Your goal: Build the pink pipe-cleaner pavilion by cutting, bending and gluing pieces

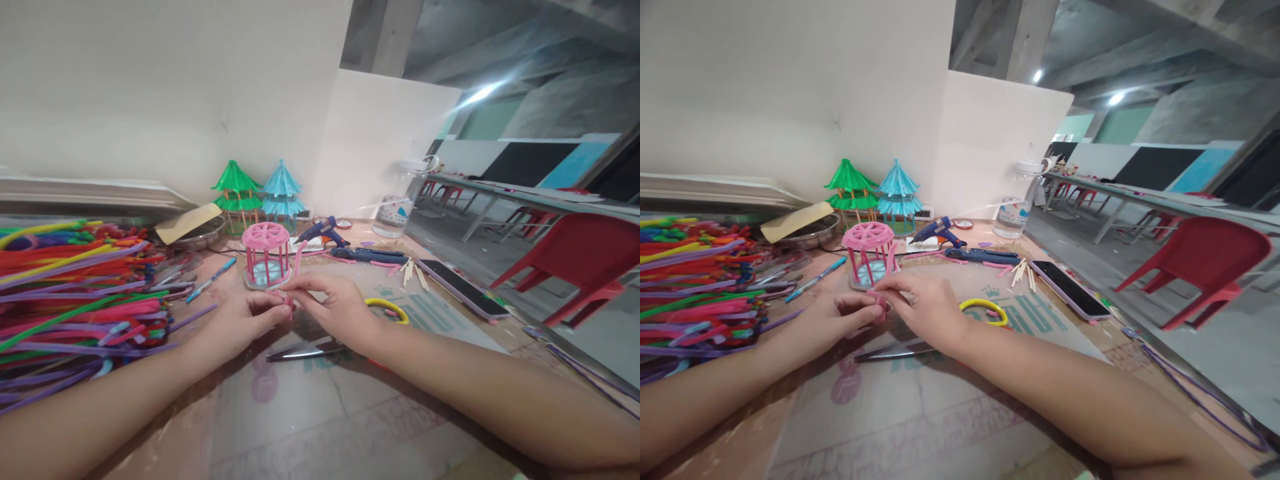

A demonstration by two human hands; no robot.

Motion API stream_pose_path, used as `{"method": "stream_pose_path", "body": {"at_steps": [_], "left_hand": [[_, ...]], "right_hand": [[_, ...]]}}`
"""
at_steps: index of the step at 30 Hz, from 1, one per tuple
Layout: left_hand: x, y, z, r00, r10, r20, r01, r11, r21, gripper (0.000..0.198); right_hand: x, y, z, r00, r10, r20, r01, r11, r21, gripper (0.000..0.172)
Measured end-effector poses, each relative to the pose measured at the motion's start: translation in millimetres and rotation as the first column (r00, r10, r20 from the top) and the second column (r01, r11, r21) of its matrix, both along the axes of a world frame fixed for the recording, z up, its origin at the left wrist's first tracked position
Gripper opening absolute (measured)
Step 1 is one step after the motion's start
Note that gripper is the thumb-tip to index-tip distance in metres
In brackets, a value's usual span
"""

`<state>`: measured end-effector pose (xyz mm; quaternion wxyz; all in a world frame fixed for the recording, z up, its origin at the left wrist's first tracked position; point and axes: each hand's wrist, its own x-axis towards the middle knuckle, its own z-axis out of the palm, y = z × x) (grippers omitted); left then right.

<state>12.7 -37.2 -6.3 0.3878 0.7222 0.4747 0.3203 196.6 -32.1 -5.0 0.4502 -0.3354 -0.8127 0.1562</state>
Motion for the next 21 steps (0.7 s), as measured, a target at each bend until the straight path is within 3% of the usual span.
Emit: {"method": "stream_pose_path", "body": {"at_steps": [10,21], "left_hand": [[1.0,-0.8,5.4,0.997,-0.07,0.016,0.071,0.996,-0.048,0.033],[1.3,0.0,3.3,0.996,-0.067,0.055,0.07,0.997,-0.04,0.026]], "right_hand": [[-0.2,0.1,-1.1,1.0,0.01,-0.006,-0.01,0.998,0.069,0.014],[-0.1,-0.3,-1.4,1.0,0.0,-0.007,0.0,0.999,0.037,0.016]]}}
